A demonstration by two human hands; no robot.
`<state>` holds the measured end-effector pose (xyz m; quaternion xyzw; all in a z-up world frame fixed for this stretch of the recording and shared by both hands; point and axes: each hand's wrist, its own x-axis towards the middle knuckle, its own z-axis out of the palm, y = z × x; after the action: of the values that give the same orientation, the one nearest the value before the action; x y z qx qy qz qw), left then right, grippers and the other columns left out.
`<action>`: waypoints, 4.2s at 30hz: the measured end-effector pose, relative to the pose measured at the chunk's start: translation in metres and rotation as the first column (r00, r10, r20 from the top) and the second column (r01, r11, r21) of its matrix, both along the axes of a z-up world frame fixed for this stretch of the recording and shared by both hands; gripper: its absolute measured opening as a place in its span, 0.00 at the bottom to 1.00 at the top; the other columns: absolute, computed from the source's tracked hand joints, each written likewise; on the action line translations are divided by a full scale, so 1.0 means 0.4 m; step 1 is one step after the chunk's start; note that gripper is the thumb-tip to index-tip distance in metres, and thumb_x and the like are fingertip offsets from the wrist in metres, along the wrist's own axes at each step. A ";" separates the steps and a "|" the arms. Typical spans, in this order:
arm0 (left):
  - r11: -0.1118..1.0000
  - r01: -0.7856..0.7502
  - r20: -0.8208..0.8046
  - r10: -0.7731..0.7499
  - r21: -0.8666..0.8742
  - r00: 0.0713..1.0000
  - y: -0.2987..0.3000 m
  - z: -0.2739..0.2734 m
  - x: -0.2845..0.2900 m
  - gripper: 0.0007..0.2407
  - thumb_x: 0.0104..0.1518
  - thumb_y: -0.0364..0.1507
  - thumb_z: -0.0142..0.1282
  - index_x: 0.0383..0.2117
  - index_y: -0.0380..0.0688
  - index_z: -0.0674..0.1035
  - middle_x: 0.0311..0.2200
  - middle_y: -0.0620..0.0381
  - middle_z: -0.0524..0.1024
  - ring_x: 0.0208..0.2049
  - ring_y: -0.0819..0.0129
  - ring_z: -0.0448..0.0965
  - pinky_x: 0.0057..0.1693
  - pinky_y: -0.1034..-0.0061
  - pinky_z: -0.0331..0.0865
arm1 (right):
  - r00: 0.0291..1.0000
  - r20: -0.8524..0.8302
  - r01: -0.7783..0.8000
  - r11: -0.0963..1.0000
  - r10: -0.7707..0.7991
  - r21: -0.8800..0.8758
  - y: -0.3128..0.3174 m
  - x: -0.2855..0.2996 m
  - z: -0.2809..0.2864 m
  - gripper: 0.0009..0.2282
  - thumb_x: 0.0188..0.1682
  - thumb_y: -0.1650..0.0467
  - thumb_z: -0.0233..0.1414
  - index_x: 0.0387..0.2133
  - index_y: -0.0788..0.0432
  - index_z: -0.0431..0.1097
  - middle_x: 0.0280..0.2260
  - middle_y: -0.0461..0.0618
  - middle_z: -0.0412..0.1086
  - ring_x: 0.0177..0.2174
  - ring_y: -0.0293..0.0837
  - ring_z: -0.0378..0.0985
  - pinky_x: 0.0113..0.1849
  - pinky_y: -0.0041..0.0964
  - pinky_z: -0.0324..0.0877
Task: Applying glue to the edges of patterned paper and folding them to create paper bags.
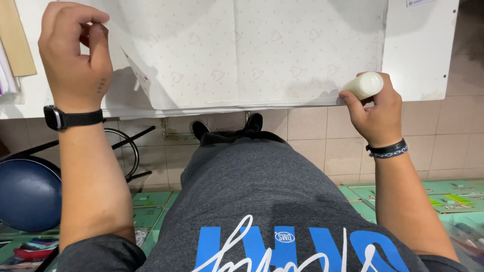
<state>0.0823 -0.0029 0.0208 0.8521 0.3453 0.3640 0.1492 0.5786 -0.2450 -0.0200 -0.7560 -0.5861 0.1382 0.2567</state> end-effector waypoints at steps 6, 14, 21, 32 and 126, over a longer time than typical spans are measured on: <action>1.000 0.021 0.000 -0.021 -0.016 1.000 -0.022 0.016 0.086 0.09 0.68 0.09 0.47 0.47 0.24 0.79 0.46 0.35 0.71 0.44 0.49 0.73 0.43 0.66 0.71 | 0.999 -0.049 -0.001 1.000 0.001 0.014 -0.007 0.053 0.003 0.17 0.56 0.67 0.63 0.50 0.65 0.67 0.40 0.53 0.71 0.27 0.48 0.71 0.29 0.38 0.66; 0.999 0.040 -0.174 -0.037 0.017 0.984 -0.047 0.004 0.188 0.08 0.66 0.13 0.54 0.46 0.35 0.82 0.45 0.46 0.72 0.40 0.53 0.78 0.39 0.64 0.73 | 0.999 -0.051 -0.003 1.000 0.003 0.006 -0.026 0.126 0.005 0.16 0.57 0.68 0.62 0.48 0.66 0.66 0.40 0.54 0.71 0.31 0.48 0.71 0.29 0.38 0.67; 0.993 0.108 -0.330 -0.087 0.045 0.940 -0.055 -0.007 0.257 0.06 0.69 0.17 0.57 0.44 0.43 0.82 0.41 0.50 0.72 0.35 0.55 0.76 0.31 0.65 0.66 | 0.999 -0.043 0.011 1.000 -0.010 0.027 -0.042 0.187 -0.011 0.16 0.59 0.67 0.63 0.47 0.66 0.66 0.39 0.55 0.70 0.31 0.49 0.71 0.30 0.39 0.67; 0.989 0.147 -0.372 -0.125 0.033 0.920 -0.061 -0.009 0.313 0.07 0.65 0.18 0.57 0.43 0.42 0.83 0.40 0.52 0.74 0.32 0.55 0.76 0.29 0.65 0.67 | 0.793 -0.553 0.397 0.906 -0.257 0.148 -0.021 0.283 -0.010 0.17 0.63 0.59 0.47 0.50 0.63 0.62 0.42 0.55 0.63 0.33 0.46 0.71 0.25 0.34 0.65; 0.531 0.847 -0.612 -0.675 -0.016 0.412 -0.035 -0.220 0.147 0.27 0.71 0.43 0.43 0.73 0.47 0.54 0.74 0.56 0.48 0.75 0.61 0.45 0.76 0.57 0.36 | 0.978 -0.180 0.067 0.977 -0.104 -0.203 0.280 -0.469 -0.033 0.08 0.52 0.68 0.60 0.40 0.53 0.70 0.37 0.45 0.66 0.32 0.40 0.68 0.45 0.39 0.62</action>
<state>0.1409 -0.0171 -0.0674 0.9901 -0.1187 0.0397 0.0641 0.3908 -0.1332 -0.0332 -0.7857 -0.5092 0.2552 0.2413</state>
